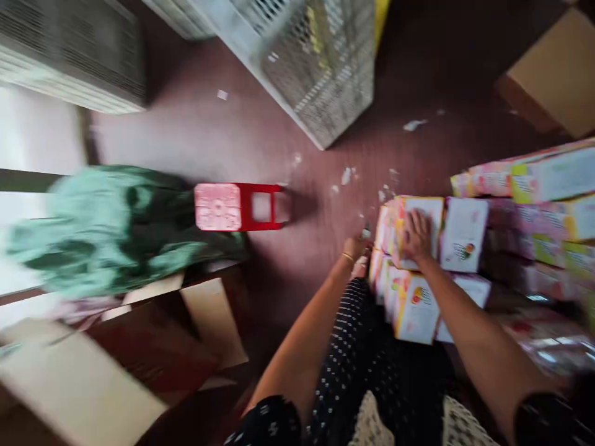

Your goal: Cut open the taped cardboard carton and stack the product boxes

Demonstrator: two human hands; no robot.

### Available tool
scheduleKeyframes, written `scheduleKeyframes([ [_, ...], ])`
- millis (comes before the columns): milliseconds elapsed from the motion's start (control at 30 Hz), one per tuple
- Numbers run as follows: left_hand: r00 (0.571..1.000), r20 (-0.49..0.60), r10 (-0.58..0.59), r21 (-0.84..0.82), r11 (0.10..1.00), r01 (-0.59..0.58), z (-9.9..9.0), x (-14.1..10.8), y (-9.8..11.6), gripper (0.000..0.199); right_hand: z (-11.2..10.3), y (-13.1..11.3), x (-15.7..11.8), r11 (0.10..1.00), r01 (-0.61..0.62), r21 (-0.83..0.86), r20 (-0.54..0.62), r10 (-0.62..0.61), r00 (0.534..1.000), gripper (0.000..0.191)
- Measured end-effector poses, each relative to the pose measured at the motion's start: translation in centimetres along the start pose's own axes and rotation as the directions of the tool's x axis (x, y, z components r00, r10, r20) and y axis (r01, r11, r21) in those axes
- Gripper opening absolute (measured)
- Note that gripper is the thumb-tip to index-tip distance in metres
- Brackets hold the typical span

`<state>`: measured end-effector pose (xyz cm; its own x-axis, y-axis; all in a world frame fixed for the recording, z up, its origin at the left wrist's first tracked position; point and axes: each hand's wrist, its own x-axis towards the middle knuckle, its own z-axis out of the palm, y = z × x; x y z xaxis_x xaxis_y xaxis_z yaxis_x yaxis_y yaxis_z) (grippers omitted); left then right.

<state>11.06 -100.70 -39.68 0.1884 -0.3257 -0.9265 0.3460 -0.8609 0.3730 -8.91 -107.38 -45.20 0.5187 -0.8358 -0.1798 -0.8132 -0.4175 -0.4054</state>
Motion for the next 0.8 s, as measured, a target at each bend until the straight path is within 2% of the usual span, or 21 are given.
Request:
scheduleKeyframes([
  [100,0.998,0.031,0.051,-0.055,0.997,-0.050,0.3,0.4,-2.7,0.012,-0.2,0.4,0.8,1.000,0.014,-0.008,0.019,-0.013,1.000,0.065],
  [233,0.990,-0.009,0.139,-0.106,0.984,-0.139,1.5,-1.4,-7.2,0.014,-0.5,1.1,1.3,0.999,0.030,0.011,0.026,-0.030,0.999,0.062],
  [300,0.983,-0.027,0.182,-0.099,0.978,-0.184,2.4,-1.7,-8.2,0.017,-0.6,1.3,1.5,0.999,0.036,0.008,0.008,-0.036,0.999,0.062],
  [367,0.974,-0.022,0.227,-0.069,0.971,-0.228,3.4,-0.8,-7.9,0.019,-0.7,1.4,1.6,0.999,0.037,0.003,-0.008,-0.037,0.999,0.062],
  [500,0.958,0.061,0.282,-0.008,0.959,-0.282,4.5,2.8,-4.8,0.020,-0.7,1.2,1.5,1.000,0.014,-0.025,0.013,-0.014,1.000,0.063],
  [600,0.947,0.141,0.290,0.025,0.955,-0.296,4.5,5.1,-2.7,0.020,-0.8,0.8,1.4,0.998,-0.004,-0.067,0.039,0.007,0.999,0.063],
  [733,0.925,0.229,0.304,0.058,0.944,-0.325,4.1,6.3,-1.3,0.026,-0.9,0.3,1.2,0.995,-0.035,-0.090,0.035,0.038,0.999,0.063],
  [800,0.919,0.238,0.315,0.088,0.935,-0.344,3.9,6.8,-0.5,0.028,-0.9,0.2,1.1,0.995,-0.043,-0.088,0.042,0.047,0.998,0.063],
])
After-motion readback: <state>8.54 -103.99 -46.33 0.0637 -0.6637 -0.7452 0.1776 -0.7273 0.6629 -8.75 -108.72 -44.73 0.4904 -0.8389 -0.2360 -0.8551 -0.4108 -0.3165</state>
